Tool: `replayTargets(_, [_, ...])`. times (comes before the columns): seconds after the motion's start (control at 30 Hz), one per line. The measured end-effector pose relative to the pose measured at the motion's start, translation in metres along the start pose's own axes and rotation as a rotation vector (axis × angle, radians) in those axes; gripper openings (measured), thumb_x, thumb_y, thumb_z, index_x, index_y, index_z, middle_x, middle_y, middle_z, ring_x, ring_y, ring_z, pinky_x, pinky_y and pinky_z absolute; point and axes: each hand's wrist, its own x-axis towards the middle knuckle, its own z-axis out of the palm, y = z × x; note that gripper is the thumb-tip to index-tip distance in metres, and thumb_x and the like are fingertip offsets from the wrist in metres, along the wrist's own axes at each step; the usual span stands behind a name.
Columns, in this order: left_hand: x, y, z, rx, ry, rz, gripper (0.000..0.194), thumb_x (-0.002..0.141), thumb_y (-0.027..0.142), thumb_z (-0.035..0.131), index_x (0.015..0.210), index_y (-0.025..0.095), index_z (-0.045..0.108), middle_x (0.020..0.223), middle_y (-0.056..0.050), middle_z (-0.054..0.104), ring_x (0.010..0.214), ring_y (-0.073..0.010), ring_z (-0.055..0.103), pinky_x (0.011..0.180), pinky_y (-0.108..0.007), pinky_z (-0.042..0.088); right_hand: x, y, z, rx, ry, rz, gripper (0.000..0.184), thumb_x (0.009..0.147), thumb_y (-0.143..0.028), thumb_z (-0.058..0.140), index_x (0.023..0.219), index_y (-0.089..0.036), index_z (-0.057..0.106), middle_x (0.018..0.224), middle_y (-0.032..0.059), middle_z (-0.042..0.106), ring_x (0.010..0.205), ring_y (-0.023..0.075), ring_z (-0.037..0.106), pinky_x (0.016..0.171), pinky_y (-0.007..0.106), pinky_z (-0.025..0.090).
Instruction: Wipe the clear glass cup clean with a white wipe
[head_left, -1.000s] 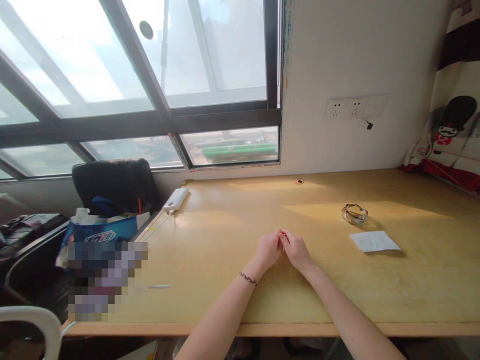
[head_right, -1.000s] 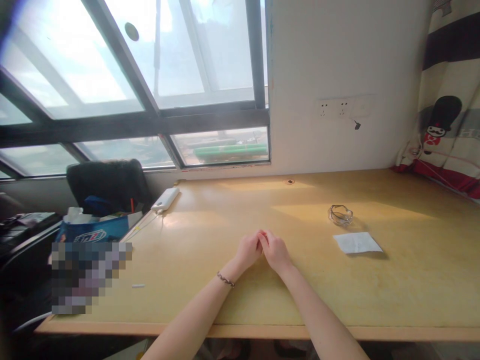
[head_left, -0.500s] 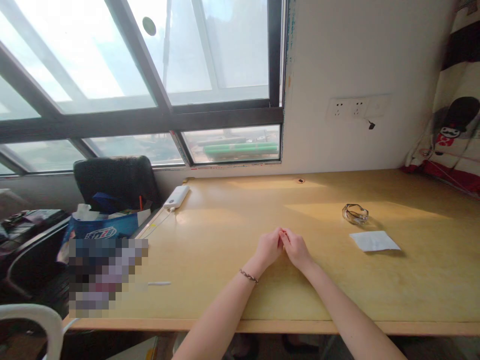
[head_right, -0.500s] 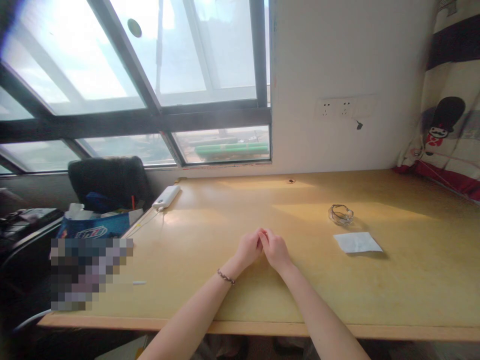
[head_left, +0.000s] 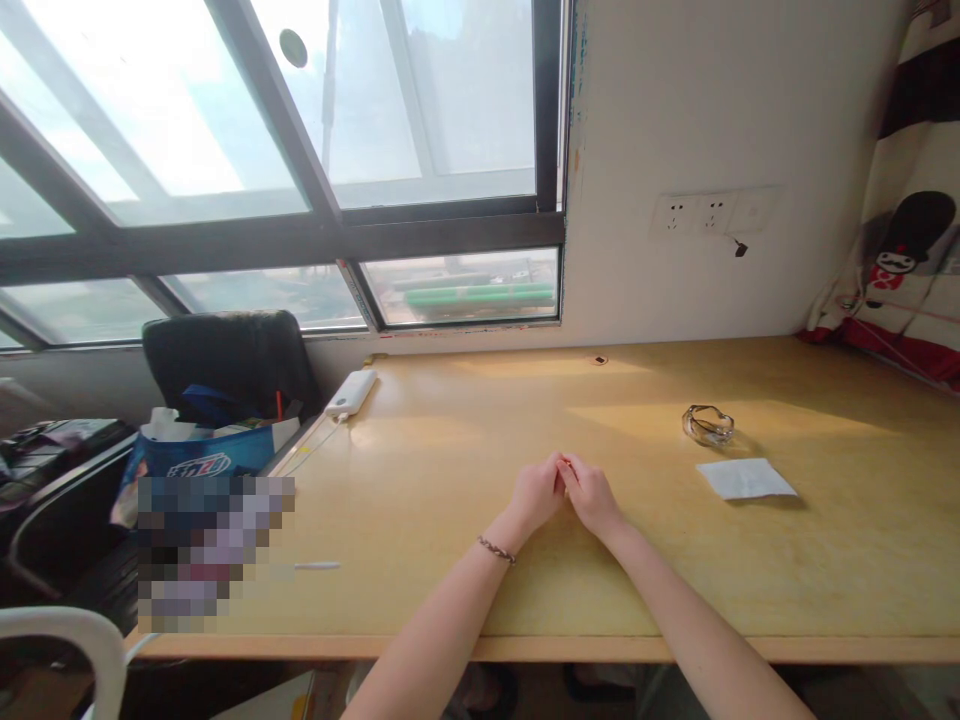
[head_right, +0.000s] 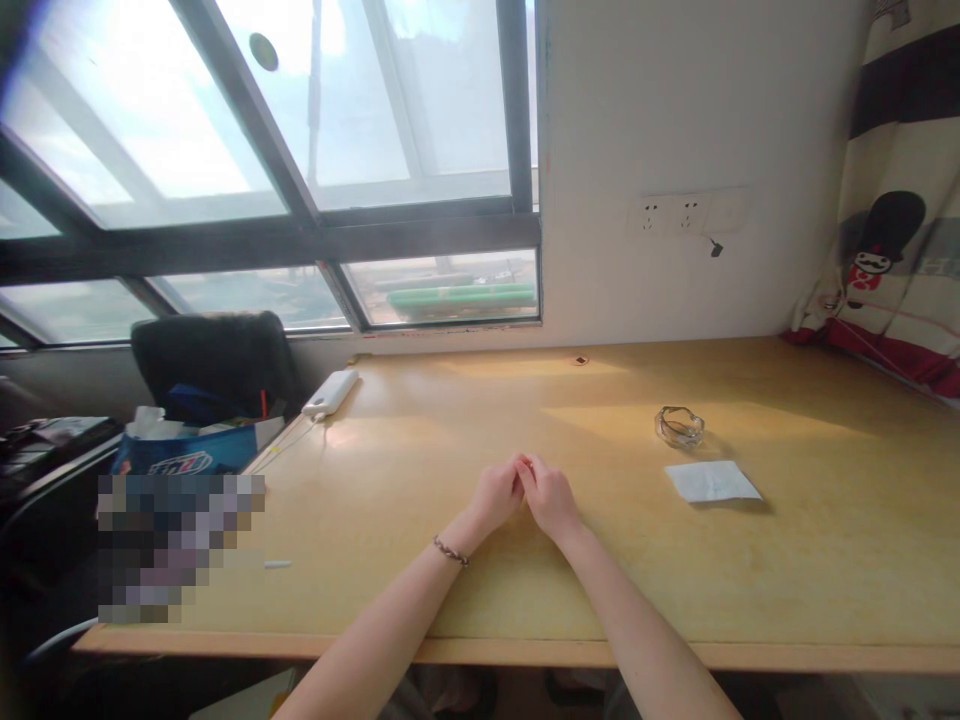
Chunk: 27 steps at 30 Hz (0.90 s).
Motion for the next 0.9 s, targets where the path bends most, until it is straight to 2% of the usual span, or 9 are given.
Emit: replayTargets(0.9, [0.0003,0.0016,-0.0020,0.041,0.003,0.020,0.017,0.082,0.017,0.035,0.082,0.017,0.052,0.066,-0.003,0.062,0.055,-0.0132,0.056,0.051,-0.021,0.038,-0.0003,-0.0018,-0.0013,0.014,0.004,-0.010,0.035,0.089,-0.040,0.029,0.093,-0.018,0.057,0.079,0.0063,0.066,0.072,0.0187,0.062,0.063,0.025,0.044])
